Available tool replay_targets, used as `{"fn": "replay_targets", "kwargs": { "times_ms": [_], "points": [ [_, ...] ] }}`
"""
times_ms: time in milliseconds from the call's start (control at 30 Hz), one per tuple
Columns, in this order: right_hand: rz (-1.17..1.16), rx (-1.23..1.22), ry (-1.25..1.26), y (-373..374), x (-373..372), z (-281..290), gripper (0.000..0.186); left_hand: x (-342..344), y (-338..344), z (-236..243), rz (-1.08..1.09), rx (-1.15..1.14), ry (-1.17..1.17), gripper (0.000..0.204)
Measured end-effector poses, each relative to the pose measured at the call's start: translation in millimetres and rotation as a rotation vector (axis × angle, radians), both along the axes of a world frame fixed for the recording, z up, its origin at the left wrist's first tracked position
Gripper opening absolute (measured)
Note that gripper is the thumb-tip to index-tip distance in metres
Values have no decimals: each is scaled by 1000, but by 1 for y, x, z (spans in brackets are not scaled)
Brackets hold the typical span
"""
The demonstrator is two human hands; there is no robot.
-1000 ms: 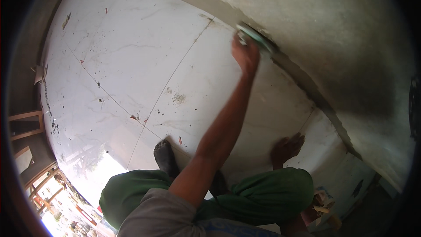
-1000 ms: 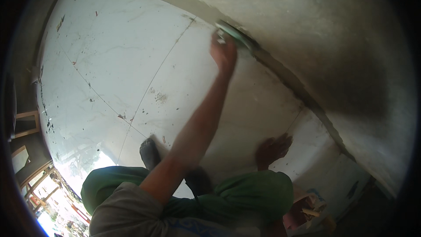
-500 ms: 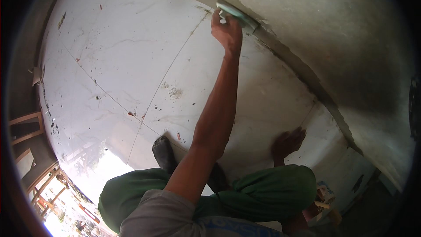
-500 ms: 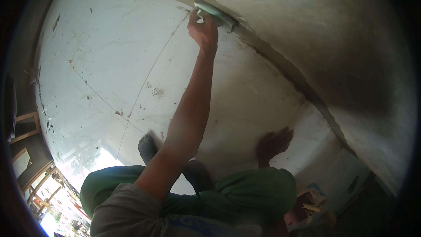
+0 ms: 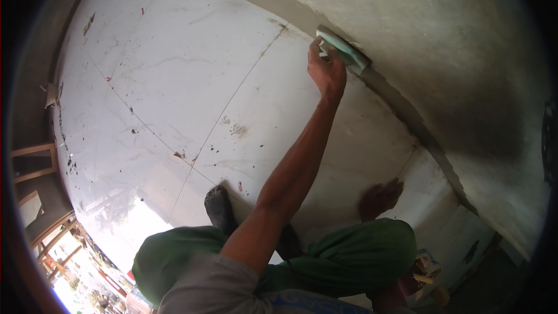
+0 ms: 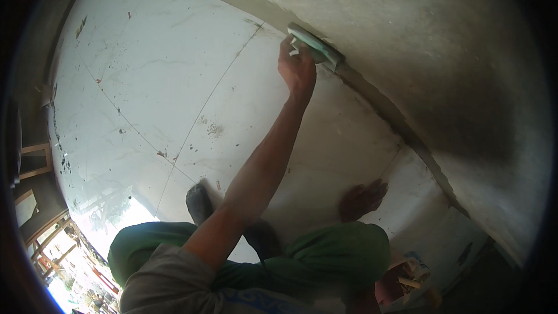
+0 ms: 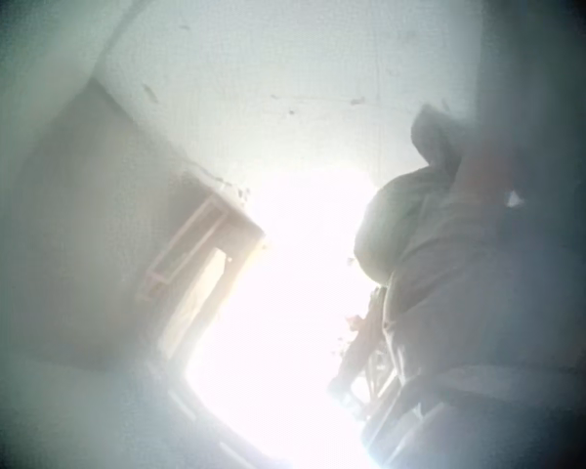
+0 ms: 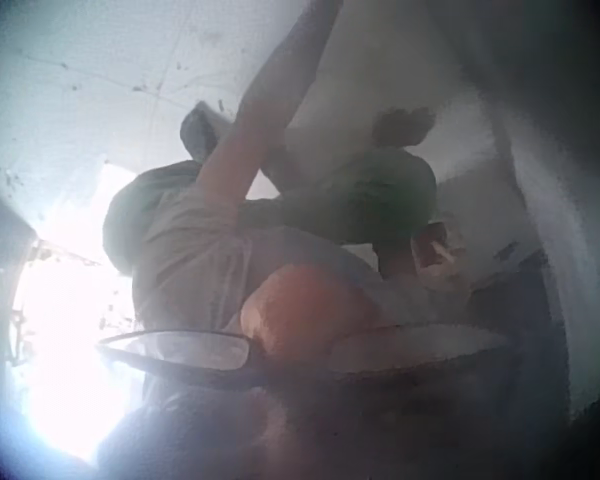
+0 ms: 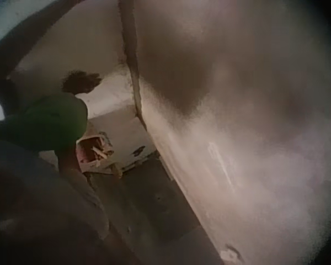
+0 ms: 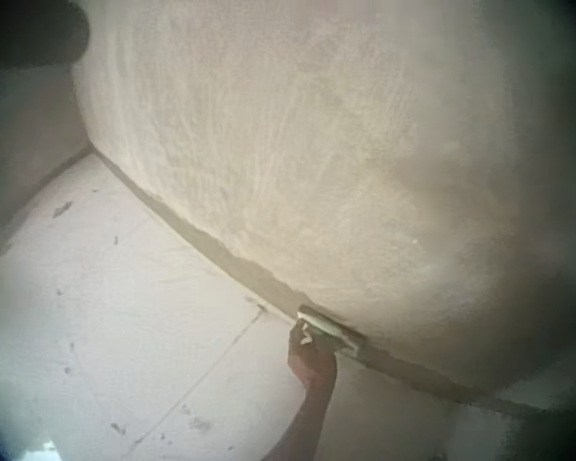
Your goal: The person applies grout to the joint between a white tiled floor and a concrete wall using a grout float, smoothing the material along the edge and occasionally wiping the tool.
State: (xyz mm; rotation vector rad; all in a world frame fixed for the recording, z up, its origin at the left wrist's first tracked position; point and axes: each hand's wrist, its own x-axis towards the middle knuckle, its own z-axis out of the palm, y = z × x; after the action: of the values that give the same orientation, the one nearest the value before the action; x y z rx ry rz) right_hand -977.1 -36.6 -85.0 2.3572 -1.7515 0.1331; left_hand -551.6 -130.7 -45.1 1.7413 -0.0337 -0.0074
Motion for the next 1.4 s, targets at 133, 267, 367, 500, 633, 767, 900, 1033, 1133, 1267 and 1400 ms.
{"fn": "replay_targets", "kwargs": {
  "times_ms": [133, 267, 367, 500, 633, 767, 900, 1033, 1133, 1267, 1400],
  "points": [
    [31, 57, 29, 10, -17, -2, 65, 82, 23, 4, 101, -99, -203, 41],
    [-43, 126, 38, 0, -4, 3, 70, 96, 28, 2, 87, -184, 11, 39],
    [-30, 102, 12, -2, -4, -1, 68, 65, 15, -12, 61, -280, -108, 39],
    [-40, 116, 30, 2, 2, 1, 68, -19, -20, -36, 194, 28, -106, 44],
    [-79, 154, 20, 8, 1, 2, 68, -136, 3, -2, -325, -100, 177, 45],
    [-64, 93, 6, 7, -4, 0, 67, -154, 55, 40, -468, -238, 406, 46],
    [-56, 32, 30, 1, -16, -4, 65, -76, 103, 14, -369, -204, 329, 46],
    [-60, 53, -5, 2, -6, -1, 66, 58, 162, 4, -406, -170, 195, 27],
    [-45, 41, -14, 1, 0, 2, 66, 164, 174, 6, -514, 315, -271, 36],
    [-19, 10, -12, 1, -3, 2, 66, 246, 153, 4, -476, 924, -398, 39],
    [-55, 51, -14, 4, 8, 3, 65, 254, 135, 0, -654, 921, -387, 37]
  ]
}}
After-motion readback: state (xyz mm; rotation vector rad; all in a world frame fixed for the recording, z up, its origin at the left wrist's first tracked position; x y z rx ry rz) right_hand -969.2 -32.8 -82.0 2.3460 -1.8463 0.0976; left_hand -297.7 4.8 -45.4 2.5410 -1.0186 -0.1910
